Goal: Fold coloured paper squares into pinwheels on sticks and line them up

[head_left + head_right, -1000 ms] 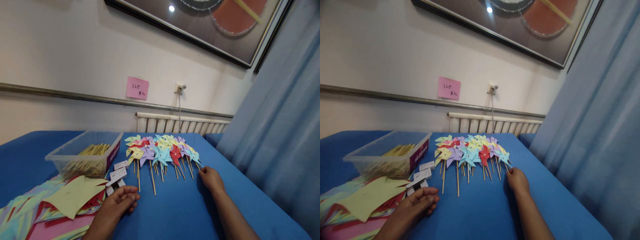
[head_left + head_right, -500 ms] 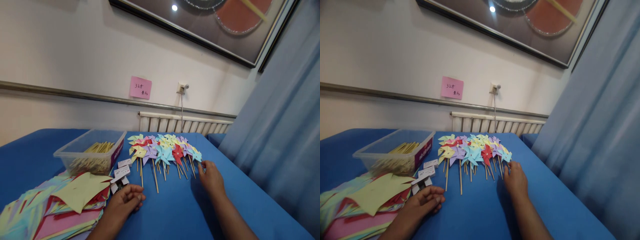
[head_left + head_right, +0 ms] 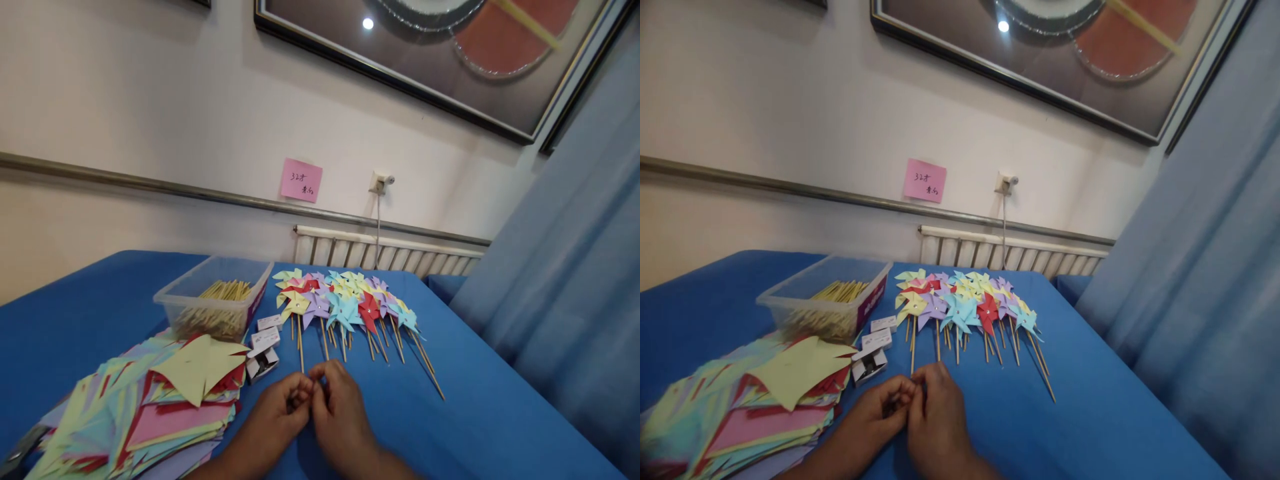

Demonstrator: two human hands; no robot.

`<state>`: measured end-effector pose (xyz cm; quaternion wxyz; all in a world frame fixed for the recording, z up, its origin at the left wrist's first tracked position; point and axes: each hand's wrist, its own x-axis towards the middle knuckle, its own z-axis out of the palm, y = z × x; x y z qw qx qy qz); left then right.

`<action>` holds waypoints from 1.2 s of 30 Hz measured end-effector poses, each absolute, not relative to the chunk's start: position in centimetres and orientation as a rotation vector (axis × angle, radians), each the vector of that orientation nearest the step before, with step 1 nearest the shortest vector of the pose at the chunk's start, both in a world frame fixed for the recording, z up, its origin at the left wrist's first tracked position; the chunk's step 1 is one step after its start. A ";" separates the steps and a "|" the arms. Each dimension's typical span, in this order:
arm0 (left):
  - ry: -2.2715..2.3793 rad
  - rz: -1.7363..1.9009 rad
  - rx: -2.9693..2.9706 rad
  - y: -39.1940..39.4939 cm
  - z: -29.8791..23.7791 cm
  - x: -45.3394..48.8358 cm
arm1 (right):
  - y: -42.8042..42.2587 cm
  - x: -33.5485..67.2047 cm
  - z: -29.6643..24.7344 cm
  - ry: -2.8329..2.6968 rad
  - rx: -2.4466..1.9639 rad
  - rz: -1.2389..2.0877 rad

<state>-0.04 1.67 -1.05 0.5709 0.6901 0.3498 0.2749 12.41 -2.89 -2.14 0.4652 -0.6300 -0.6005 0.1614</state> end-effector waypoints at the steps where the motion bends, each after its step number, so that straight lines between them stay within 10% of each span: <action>1: 0.829 0.672 1.610 1.8 -1.1 -0.1 | -2.5 11.4 -2.1 -1.335 -1.533 0.506; 36: 0.922 0.681 1.937 1.0 -1.5 -0.8 | -1.1 11.9 -4.3 -1.235 -1.273 0.922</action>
